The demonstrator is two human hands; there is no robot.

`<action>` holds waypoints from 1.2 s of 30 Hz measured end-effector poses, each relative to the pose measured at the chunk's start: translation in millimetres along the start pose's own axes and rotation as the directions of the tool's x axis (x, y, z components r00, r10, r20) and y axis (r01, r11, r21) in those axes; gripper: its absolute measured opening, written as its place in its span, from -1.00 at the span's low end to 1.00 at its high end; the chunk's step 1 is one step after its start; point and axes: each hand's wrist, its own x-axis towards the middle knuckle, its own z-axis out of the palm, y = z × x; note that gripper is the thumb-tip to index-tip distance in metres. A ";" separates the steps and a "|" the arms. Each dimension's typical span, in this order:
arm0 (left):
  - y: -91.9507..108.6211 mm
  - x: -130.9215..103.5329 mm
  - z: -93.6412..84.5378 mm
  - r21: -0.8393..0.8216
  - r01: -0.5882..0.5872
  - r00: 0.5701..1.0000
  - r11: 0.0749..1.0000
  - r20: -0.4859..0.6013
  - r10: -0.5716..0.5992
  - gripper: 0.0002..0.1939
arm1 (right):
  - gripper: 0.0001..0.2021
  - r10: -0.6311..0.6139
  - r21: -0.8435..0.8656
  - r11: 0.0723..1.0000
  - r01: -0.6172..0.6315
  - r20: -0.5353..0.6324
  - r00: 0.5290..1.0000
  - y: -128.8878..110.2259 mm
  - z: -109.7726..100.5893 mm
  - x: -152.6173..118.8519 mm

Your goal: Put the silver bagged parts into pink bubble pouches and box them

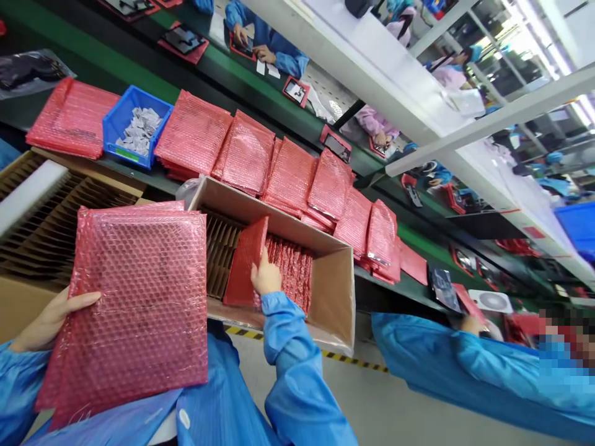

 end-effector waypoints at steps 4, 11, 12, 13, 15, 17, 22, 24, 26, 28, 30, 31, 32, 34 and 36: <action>0.8 0.1 -0.1 0.001 -0.017 1.000 1.000 0.015 0.017 -0.30 | -0.27 0.004 -0.146 0.989 0.013 0.111 0.994 -33.0 28.1 24.5; -0.9 1.3 -5.6 0.016 0.007 0.999 1.000 0.037 -0.007 -0.31 | -0.18 -0.045 -0.216 0.971 0.101 0.251 0.967 -48.3 52.9 -10.1; -1.9 0.7 -6.0 0.012 -0.003 0.999 1.000 0.038 0.002 -0.30 | -0.20 -0.043 -0.226 0.968 0.106 0.265 0.963 -47.0 53.3 -13.8; -2.8 0.0 -6.0 0.008 -0.012 0.999 1.000 0.034 0.012 -0.30 | -0.24 -0.038 -0.236 0.966 0.107 0.277 0.960 -45.6 53.8 -14.5; -3.7 -1.0 -5.2 0.000 -0.029 0.999 1.000 0.029 0.029 -0.29 | -0.33 -0.023 -0.248 0.964 0.101 0.300 0.954 -44.4 56.3 -6.9; -3.4 -1.1 -4.1 -0.006 -0.035 0.999 0.999 0.031 0.035 -0.31 | -0.43 -0.012 -0.240 0.966 0.096 0.329 0.944 -46.1 60.3 9.6; -0.8 2.0 -3.7 -0.051 0.015 0.999 0.999 0.039 -0.013 -0.35 | -0.61 -0.009 -0.130 0.989 0.064 0.389 0.921 -57.2 52.8 43.6; -0.8 2.6 -3.4 -0.118 0.057 0.998 0.991 0.047 -0.052 -0.37 | -0.62 -0.060 -0.027 0.997 0.077 0.404 0.913 -63.4 36.3 41.2; -1.4 2.2 -1.5 -0.158 0.057 0.998 0.986 0.041 -0.051 -0.36 | -0.52 -0.151 0.120 0.987 0.110 0.417 0.896 -70.4 15.6 26.5; -1.4 1.3 1.8 -0.150 0.017 0.999 0.989 0.038 -0.011 -0.31 | -0.25 -0.261 0.287 0.947 0.145 0.425 0.867 -77.4 -3.9 0.6; -0.1 0.7 5.2 -0.097 -0.040 0.998 0.994 0.044 0.044 -0.29 | -0.11 -0.358 0.418 0.892 0.175 0.412 0.838 -83.8 -17.8 -31.7; 1.0 0.7 6.4 -0.061 -0.066 0.997 0.996 0.044 0.069 -0.30 | -0.14 -0.406 0.476 0.857 0.197 0.388 0.827 -86.6 -22.1 -47.8; 2.1 0.9 7.1 -0.027 -0.091 0.995 0.996 0.042 0.092 -0.31 | -0.21 -0.457 0.542 0.811 0.222 0.349 0.818 -88.8 -24.9 -62.3; 4.1 2.3 6.7 0.022 -0.121 0.992 0.992 0.039 0.120 -0.33 | -0.38 -0.514 0.668 0.707 0.233 0.259 0.817 -89.3 -28.1 -83.0; 5.3 4.7 4.8 0.041 -0.103 0.994 0.994 0.051 0.101 -0.36 | -0.46 -0.466 0.756 0.635 0.160 0.209 0.860 -80.2 -32.4 -90.3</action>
